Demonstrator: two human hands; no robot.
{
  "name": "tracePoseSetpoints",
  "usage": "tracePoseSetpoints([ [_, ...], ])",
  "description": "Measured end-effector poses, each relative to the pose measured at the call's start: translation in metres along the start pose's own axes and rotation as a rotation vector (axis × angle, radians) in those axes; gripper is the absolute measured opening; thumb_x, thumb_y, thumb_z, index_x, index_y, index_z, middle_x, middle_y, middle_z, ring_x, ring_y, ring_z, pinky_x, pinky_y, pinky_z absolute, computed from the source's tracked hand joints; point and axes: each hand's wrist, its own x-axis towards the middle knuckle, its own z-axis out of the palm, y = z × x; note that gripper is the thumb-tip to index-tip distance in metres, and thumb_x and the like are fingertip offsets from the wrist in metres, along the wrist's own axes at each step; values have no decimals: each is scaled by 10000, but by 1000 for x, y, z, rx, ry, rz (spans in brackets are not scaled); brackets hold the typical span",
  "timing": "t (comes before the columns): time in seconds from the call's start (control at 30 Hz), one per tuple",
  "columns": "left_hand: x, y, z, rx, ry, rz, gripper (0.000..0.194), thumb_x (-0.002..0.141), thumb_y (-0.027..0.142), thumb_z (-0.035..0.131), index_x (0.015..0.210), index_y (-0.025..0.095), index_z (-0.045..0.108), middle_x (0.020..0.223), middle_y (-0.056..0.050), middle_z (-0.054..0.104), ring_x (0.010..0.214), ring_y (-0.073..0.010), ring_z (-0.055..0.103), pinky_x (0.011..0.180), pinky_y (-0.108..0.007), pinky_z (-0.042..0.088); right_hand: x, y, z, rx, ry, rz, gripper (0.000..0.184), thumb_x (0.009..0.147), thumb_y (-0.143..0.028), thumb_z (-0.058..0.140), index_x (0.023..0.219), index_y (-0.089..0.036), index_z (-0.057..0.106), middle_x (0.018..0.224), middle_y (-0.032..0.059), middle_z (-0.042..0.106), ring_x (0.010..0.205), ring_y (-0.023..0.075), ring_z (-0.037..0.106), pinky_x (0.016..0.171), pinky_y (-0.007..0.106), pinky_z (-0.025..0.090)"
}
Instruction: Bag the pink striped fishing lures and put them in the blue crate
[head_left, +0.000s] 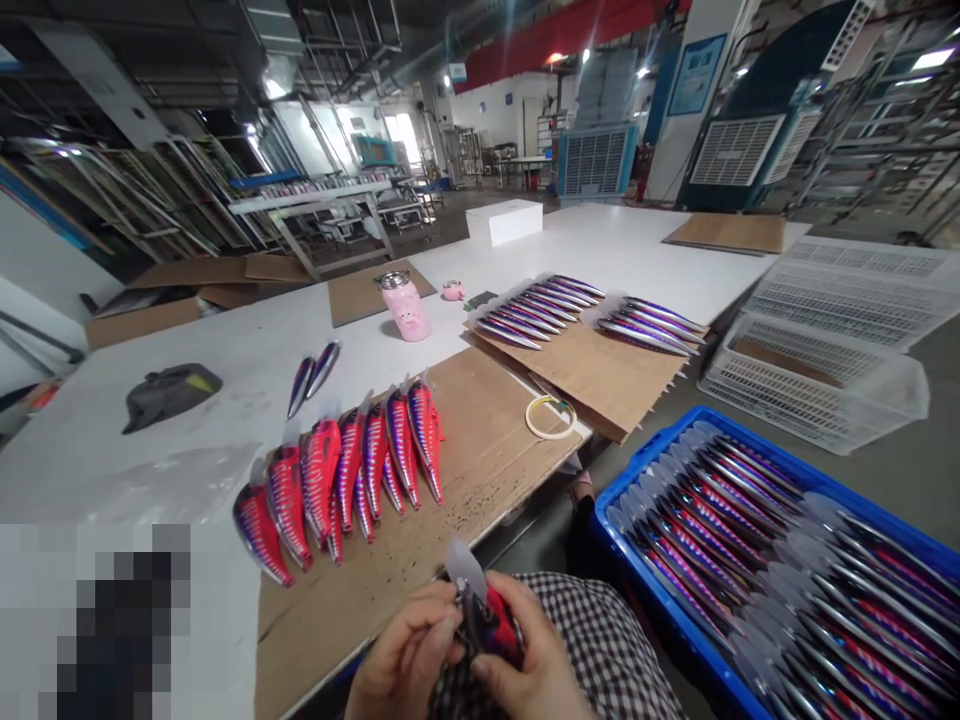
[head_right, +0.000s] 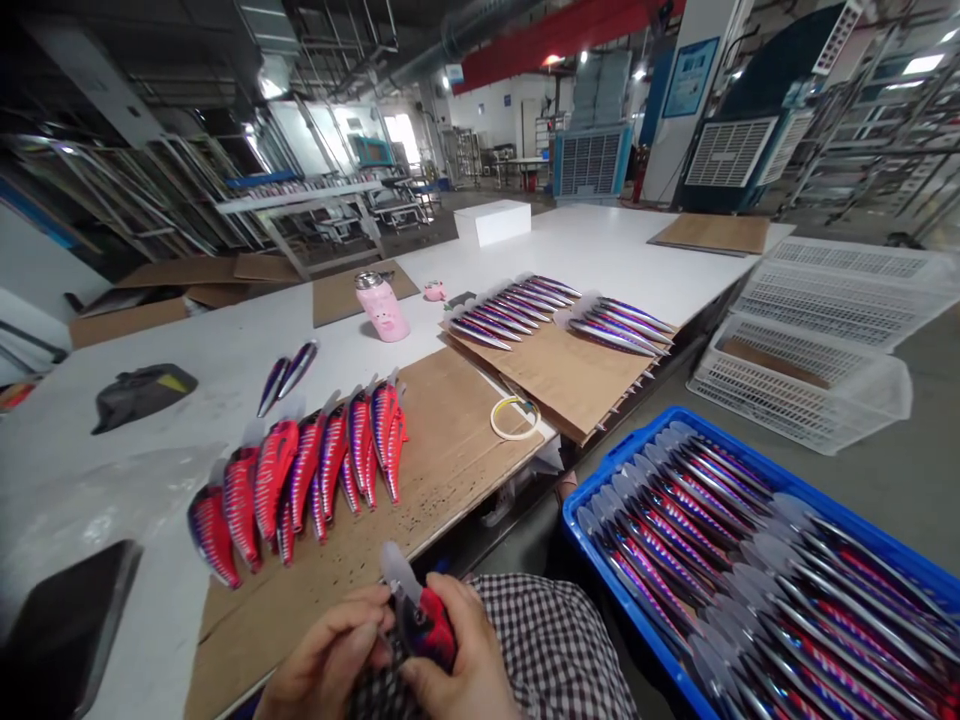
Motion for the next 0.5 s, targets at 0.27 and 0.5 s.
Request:
tracePoseSetpoints([
  [0.27, 4, -20, 11, -144, 102, -136, 398, 574, 590, 746, 677, 217, 653, 950, -21, 627, 782, -191, 609, 594, -218, 536, 2, 9, 1, -251, 127, -62, 613, 597, -135, 716, 1188, -255, 608, 1236, 93, 602, 1198, 334, 490, 1037, 517, 364],
  [0.5, 2, -6, 9, 21, -2, 117, 232, 736, 473, 661, 711, 242, 672, 806, -28, 644, 842, -206, 583, 766, -251, 507, 2, -2, 0, -107, -5, 16, 621, 600, -132, 712, 1195, -256, 587, 1236, 78, 593, 1188, 309, 493, 1051, 488, 336],
])
